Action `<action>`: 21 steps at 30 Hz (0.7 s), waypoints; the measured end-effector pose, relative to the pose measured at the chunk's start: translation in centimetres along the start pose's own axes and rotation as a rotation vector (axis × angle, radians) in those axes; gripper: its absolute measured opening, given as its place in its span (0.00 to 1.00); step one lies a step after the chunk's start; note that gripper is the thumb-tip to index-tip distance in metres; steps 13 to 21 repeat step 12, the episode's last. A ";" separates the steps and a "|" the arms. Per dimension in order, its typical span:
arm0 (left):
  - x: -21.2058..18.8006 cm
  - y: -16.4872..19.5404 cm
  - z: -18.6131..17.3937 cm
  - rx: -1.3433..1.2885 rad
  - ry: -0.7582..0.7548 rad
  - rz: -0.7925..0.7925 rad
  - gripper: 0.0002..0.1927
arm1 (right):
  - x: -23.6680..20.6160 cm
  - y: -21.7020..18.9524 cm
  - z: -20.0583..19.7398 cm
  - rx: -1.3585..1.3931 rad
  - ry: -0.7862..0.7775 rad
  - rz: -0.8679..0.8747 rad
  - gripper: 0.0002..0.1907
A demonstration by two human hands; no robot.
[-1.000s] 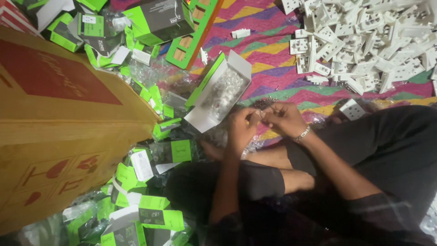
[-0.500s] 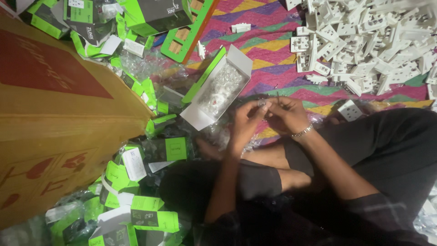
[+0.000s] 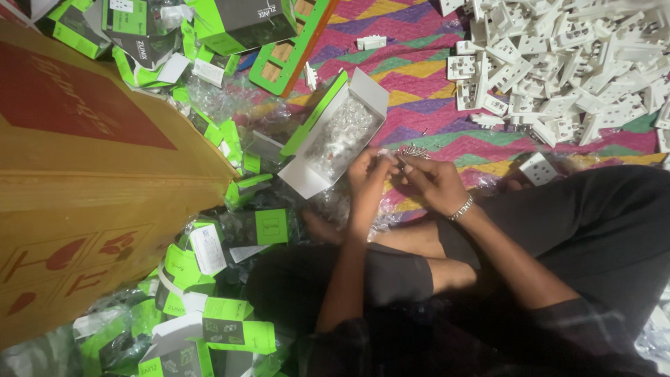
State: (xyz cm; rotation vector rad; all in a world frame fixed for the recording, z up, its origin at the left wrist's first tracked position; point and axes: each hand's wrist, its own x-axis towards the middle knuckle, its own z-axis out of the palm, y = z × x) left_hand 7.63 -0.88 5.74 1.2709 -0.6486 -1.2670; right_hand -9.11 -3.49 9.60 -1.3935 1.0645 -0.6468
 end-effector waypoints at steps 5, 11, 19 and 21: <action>0.0 0.1 0.2 0.054 -0.015 0.008 0.09 | 0.0 -0.3 -0.1 0.026 -0.028 0.010 0.17; -0.3 -0.9 0.1 0.261 -0.002 0.084 0.10 | 0.3 3.0 -0.4 -0.159 -0.071 0.070 0.15; -0.4 -1.1 0.1 0.375 0.015 0.121 0.09 | -0.4 3.6 -2.8 -0.158 -0.070 0.071 0.15; -0.4 -1.1 0.1 0.375 0.015 0.121 0.09 | -0.4 3.6 -2.8 -0.158 -0.070 0.071 0.15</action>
